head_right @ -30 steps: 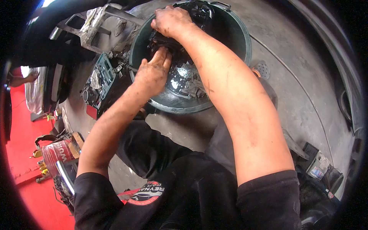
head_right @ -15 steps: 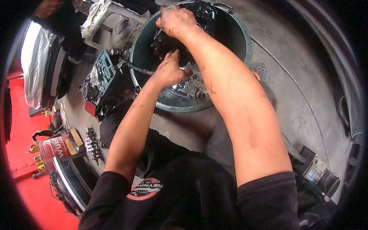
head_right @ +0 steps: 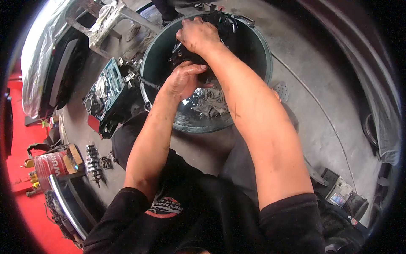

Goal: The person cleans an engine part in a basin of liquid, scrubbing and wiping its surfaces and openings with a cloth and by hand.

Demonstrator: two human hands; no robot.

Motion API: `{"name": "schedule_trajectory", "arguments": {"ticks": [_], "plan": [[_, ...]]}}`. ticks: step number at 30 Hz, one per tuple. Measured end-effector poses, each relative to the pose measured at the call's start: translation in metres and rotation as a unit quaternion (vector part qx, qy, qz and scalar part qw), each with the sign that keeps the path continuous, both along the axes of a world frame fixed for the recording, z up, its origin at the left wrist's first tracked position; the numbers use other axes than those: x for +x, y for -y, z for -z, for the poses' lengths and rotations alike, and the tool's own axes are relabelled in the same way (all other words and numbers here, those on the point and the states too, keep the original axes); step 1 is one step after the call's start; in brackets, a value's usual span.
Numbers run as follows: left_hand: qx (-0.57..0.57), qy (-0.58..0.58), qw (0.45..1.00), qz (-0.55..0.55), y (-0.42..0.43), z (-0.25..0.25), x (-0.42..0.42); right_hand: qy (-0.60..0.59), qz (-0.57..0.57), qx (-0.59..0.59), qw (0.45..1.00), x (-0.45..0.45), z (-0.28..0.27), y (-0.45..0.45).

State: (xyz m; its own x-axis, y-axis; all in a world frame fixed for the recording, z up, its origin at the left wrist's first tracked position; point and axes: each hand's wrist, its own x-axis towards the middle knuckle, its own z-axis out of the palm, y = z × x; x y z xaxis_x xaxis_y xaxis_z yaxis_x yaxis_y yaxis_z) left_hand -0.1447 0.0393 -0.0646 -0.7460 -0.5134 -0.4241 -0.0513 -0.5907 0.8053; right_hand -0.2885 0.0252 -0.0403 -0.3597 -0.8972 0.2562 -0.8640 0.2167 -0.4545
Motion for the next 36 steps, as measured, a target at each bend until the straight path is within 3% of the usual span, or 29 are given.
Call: {"name": "schedule_trajectory", "arguments": {"ticks": [9,12,13,16,20,22,24,25,26,28,31,34,36], "plan": [[-0.154,0.126,0.976,0.087,0.011,0.004,0.001,0.003,0.020,0.073,0.997,0.003,-0.010,0.004],[-0.338,0.217,0.898,0.180,0.004,-0.011,0.007,-0.007,0.015,0.079,0.997,0.001,-0.008,0.006],[-0.417,0.183,0.874,0.172,0.004,0.002,0.010,-0.010,0.014,0.082,0.996,0.000,-0.008,0.008],[-0.472,0.239,0.828,0.184,-0.007,-0.005,0.022,-0.010,0.014,0.083,0.996,-0.001,-0.004,0.009],[-0.421,0.164,0.885,0.115,-0.021,0.000,0.036,-0.012,0.022,0.087,0.996,0.000,-0.009,0.009],[-0.286,0.065,0.954,0.062,-0.024,0.006,0.036,-0.004,0.026,0.084,0.996,0.002,-0.008,0.010],[-0.144,-0.038,0.989,-0.024,-0.031,0.015,0.026,0.002,0.036,0.065,0.997,0.003,-0.003,0.013],[-0.013,-0.084,0.992,-0.089,-0.030,0.015,0.019,0.000,0.038,0.060,0.998,0.003,-0.002,0.014],[0.022,-0.157,0.987,-0.038,-0.015,0.018,0.015,-0.003,0.038,0.055,0.998,0.003,-0.001,0.016],[0.080,-0.220,0.970,-0.066,-0.007,0.021,0.008,-0.013,0.034,0.059,0.998,0.006,-0.003,0.018],[0.121,-0.226,0.959,-0.117,-0.007,0.021,-0.004,-0.034,0.031,0.052,0.998,0.003,-0.003,0.020],[0.057,-0.146,0.984,-0.085,-0.011,0.021,-0.007,-0.040,0.019,0.062,0.997,0.002,-0.007,0.016],[-0.230,0.013,0.971,-0.070,-0.025,0.026,0.001,-0.034,0.007,0.061,0.998,-0.002,-0.004,0.014]]}}
